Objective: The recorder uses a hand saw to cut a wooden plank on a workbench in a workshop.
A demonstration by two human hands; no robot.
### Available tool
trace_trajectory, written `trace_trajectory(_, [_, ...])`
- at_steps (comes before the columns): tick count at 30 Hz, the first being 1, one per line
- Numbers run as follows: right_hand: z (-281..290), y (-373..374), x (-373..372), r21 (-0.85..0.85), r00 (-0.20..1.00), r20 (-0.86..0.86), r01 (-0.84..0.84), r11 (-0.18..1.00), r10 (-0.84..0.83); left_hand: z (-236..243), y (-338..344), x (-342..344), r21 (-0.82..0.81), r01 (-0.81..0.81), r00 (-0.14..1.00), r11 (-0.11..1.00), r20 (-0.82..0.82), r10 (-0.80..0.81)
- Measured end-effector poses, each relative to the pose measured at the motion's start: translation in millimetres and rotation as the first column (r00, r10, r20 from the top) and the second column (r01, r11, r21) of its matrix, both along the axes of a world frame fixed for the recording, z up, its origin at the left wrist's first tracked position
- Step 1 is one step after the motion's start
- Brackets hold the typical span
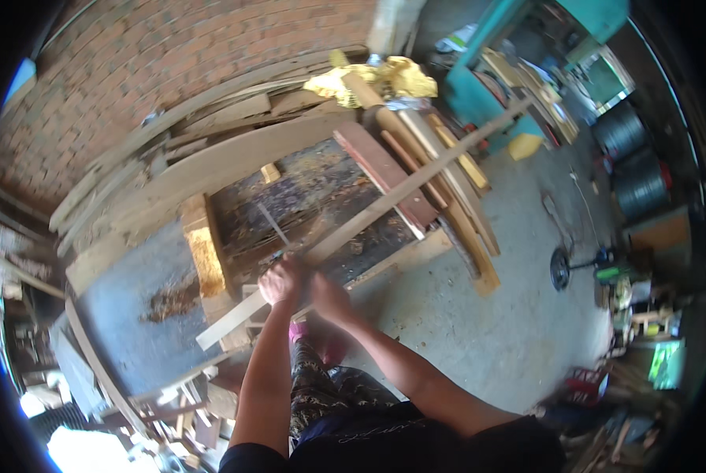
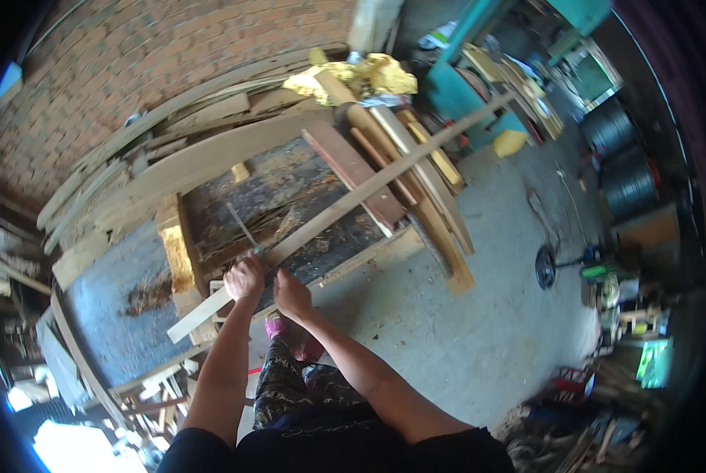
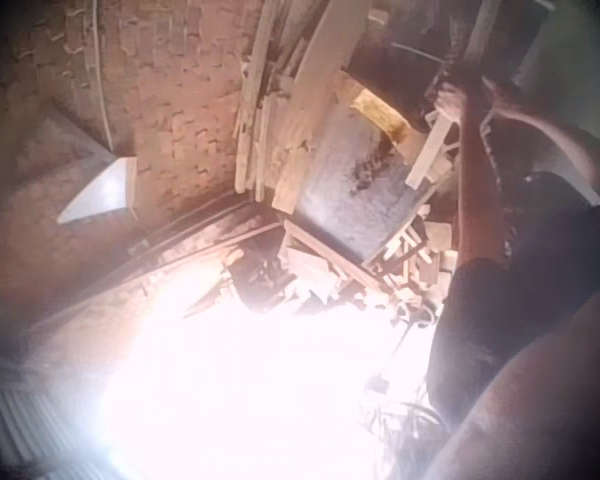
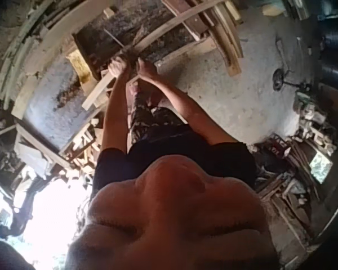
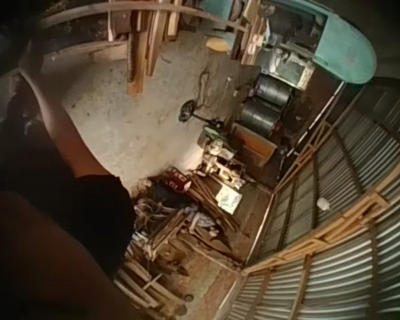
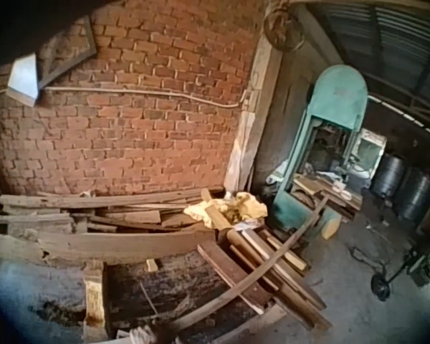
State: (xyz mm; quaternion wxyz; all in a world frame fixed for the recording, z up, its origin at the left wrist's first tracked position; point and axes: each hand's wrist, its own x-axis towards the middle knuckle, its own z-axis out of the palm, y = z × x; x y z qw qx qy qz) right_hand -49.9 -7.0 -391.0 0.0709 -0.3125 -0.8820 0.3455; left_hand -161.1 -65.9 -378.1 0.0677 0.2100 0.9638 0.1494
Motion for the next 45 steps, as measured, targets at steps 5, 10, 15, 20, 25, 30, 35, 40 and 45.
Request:
trace_trajectory(5, [0,15,-9,-0.107,0.997,0.071,0.019,0.994,-0.012,-11,10,-5,-0.01,-0.074,0.993,0.997,-0.093,0.073])
trace_trajectory(10, [-6,-1,-3,-0.099,0.997,-0.017,0.077,0.992,-0.08,-1,4,-8,-0.018,-0.053,0.996,0.998,0.065,0.054])
trace_trajectory(15, [-44,-2,6,-0.142,0.983,-0.17,0.051,0.989,-0.075,0,-1,-16,-0.074,-0.001,0.936,0.997,0.351,0.026])
trace_trajectory(20, [-30,-4,6,-0.237,0.973,-0.22,0.015,0.971,-0.069,16,-8,-30,-0.042,0.116,0.88,0.992,0.467,-0.084])
trace_trajectory(25, [-14,3,16,-0.173,0.981,-0.181,0.031,0.984,-0.063,22,-21,-24,0.165,0.273,0.834,0.948,0.45,-0.318])
trace_trajectory(30, [-9,4,21,-0.263,0.965,-0.192,0.125,0.957,-0.179,26,-31,-22,0.222,0.362,0.813,0.905,0.4,-0.423])
trace_trajectory(35, [12,-1,31,-0.212,0.958,-0.216,0.142,0.967,-0.189,17,-38,-19,0.276,0.421,0.822,0.864,0.286,-0.492])
trace_trajectory(40, [19,-9,52,-0.06,0.969,-0.239,0.056,0.997,-0.069,11,-43,-8,0.304,0.428,0.864,0.851,0.141,-0.484])
trace_trajectory(45, [23,-12,59,-0.134,0.965,-0.239,0.074,0.988,-0.105,15,-49,4,0.277,0.386,0.917,0.88,-0.01,-0.398])
